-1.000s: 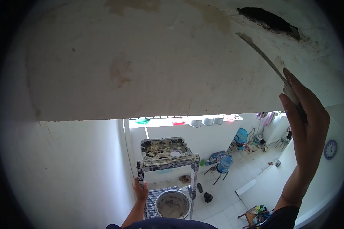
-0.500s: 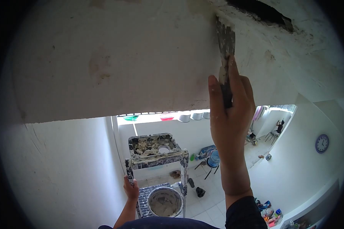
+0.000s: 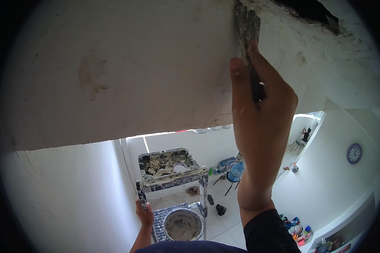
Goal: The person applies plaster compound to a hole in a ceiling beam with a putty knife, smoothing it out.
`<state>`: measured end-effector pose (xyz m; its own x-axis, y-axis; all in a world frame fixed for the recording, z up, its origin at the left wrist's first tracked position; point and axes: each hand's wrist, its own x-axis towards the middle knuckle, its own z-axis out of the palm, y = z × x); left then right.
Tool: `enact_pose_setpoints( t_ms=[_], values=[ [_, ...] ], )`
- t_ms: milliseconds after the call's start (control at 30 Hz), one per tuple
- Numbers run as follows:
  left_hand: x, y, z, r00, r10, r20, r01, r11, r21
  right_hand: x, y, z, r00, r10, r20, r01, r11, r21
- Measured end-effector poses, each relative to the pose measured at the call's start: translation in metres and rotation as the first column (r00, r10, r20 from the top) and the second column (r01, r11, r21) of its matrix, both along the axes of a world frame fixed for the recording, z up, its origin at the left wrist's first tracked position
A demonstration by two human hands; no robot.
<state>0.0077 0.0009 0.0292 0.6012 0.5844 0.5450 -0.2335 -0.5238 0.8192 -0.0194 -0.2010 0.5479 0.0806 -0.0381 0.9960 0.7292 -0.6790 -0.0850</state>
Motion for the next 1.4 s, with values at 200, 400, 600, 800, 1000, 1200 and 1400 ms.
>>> enact_pose_setpoints(
  t_ms=[200, 400, 600, 800, 1000, 1200, 1400],
  values=[
    [0.001, 0.0, -0.004, 1.0, -0.005, -0.004, 0.005, 1.0, -0.021, -0.022, -0.015, -0.01, 0.992, -0.021, -0.125, 0.018, 1.0, -0.023],
    [0.002, 0.0, 0.0, 0.999, 0.004, 0.034, -0.005, 0.999, 0.036, -0.036, -0.049, -0.072, 0.988, 0.054, -0.142, -0.057, 0.998, -0.014],
    [-0.001, 0.005, -0.011, 0.983, -0.109, -0.151, 0.088, 0.986, -0.139, -0.02, -0.056, -0.31, 0.922, 0.243, -0.301, -0.091, 0.893, 0.442],
    [0.003, 0.006, -0.01, 0.99, -0.105, -0.097, 0.097, 0.992, -0.081, 0.012, -0.024, -0.396, 0.837, 0.041, -0.546, 0.047, 0.988, 0.146],
    [0.006, 0.007, -0.016, 0.994, -0.073, -0.087, 0.07, 0.997, -0.034, 0.052, -0.008, -0.395, 0.685, -0.006, -0.729, 0.04, 0.999, 0.029],
    [0.0, 0.006, 0.0, 0.983, -0.12, -0.14, 0.107, 0.989, -0.098, 0.026, -0.018, -0.399, 0.609, -0.069, -0.79, 0.038, 0.998, -0.058],
    [0.0, 0.004, -0.003, 0.985, -0.093, -0.143, 0.086, 0.995, -0.056, -0.011, -0.031, -0.405, 0.452, 0.008, -0.892, -0.011, 1.0, 0.004]
  ],
)
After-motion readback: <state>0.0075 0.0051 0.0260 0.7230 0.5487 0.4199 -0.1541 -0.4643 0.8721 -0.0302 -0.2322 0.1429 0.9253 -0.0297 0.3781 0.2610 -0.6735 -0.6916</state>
